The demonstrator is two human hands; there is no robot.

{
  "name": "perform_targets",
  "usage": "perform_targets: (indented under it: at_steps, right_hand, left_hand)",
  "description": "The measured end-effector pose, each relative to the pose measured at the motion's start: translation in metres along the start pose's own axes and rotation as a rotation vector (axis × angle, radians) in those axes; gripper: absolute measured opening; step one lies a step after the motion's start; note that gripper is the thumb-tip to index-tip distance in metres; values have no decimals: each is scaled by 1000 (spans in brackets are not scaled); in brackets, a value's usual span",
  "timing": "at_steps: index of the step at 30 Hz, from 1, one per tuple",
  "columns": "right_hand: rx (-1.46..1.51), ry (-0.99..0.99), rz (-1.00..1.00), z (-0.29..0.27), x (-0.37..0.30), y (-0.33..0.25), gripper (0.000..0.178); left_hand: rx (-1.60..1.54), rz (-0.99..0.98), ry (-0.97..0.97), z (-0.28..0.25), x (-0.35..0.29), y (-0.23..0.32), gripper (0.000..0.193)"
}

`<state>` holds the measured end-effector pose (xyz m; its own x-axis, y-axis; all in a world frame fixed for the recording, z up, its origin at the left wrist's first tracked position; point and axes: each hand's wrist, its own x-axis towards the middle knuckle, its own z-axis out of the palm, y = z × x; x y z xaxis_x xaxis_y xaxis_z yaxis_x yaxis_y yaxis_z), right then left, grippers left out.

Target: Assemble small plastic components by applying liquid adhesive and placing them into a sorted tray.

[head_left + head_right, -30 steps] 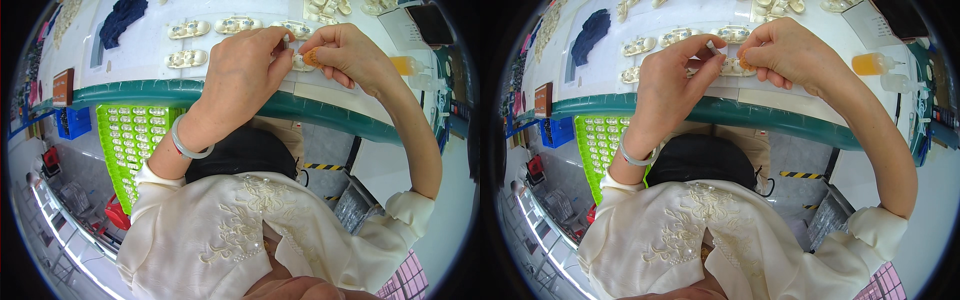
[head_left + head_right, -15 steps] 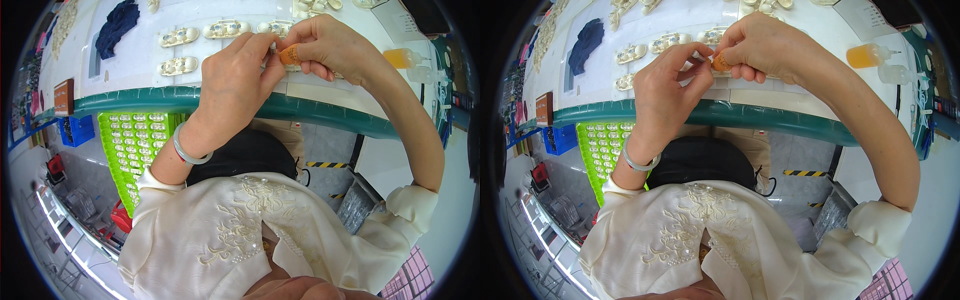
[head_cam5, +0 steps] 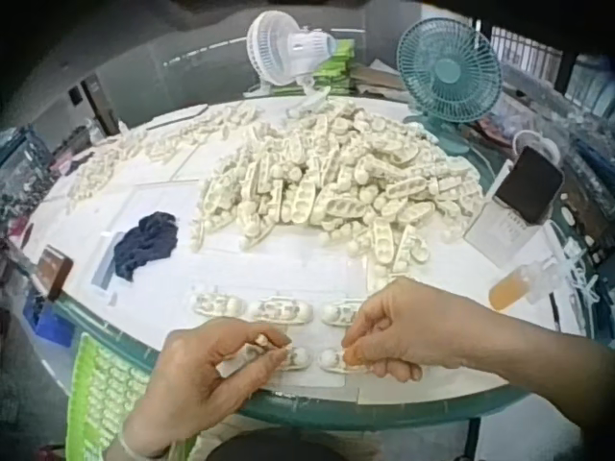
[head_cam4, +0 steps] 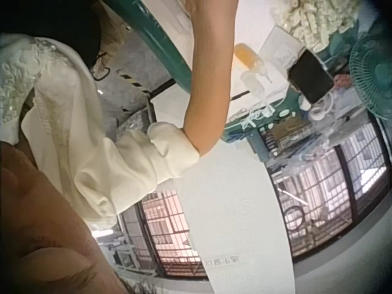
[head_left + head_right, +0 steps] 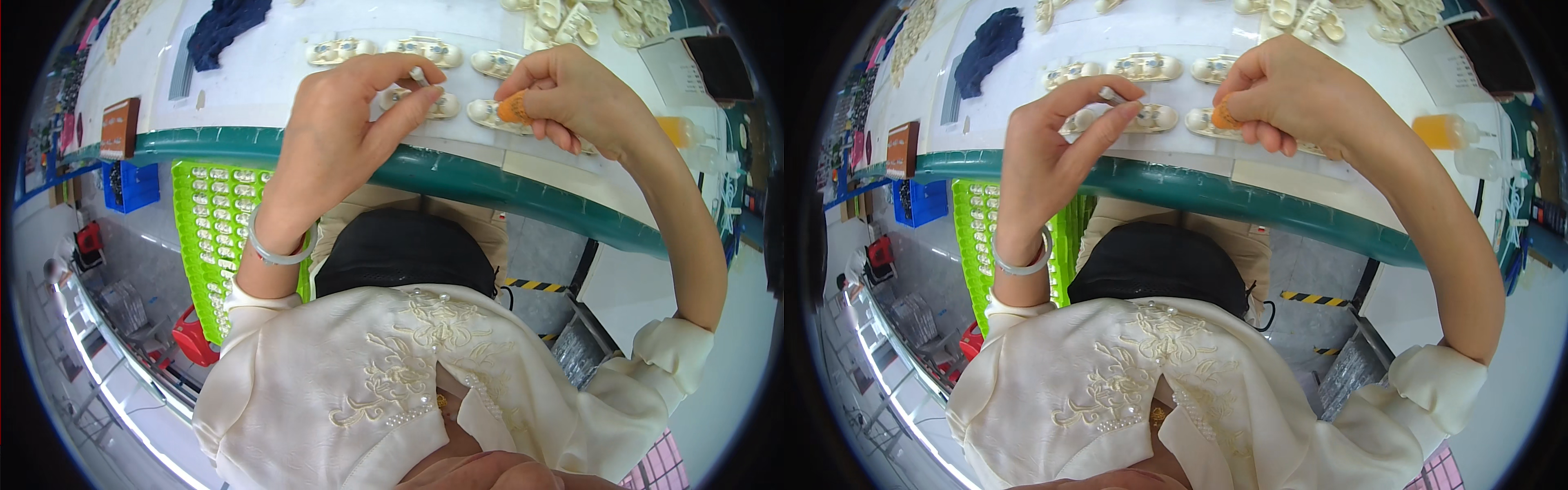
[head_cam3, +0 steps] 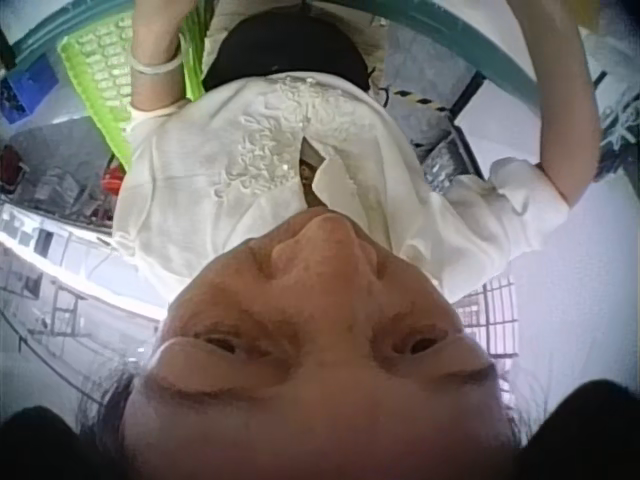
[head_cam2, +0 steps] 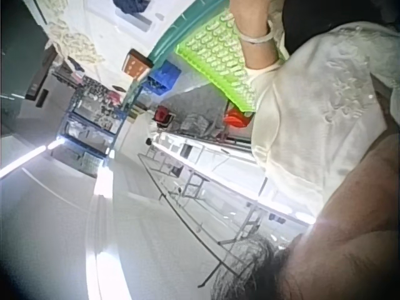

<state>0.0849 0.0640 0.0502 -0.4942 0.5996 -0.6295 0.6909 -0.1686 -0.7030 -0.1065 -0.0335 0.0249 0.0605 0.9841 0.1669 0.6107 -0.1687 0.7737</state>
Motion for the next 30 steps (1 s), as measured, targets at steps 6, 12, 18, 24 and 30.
perform_targets:
  at_steps: [6, 12, 18, 24, 30]
  right_hand:
    - [-70, -2, 8, 0, 1, -5, 14]
    - [-95, -17, 14, -1, 4, -5, 15]
    - [-107, -12, 24, -2, 4, -6, 17]
    - [-104, 0, 10, -1, 4, -3, 17]
    - [-96, -8, 14, -2, 4, -3, 17]
  left_hand:
    - [-63, -22, 17, 4, 2, -19, 13]
    - [-56, -14, -55, 0, 6, -25, 13]
    - [-90, -30, -71, 2, 8, -27, 13]
    - [-67, -9, -74, 2, 9, -26, 13]
    - [-49, 12, -64, 3, 8, -27, 12]
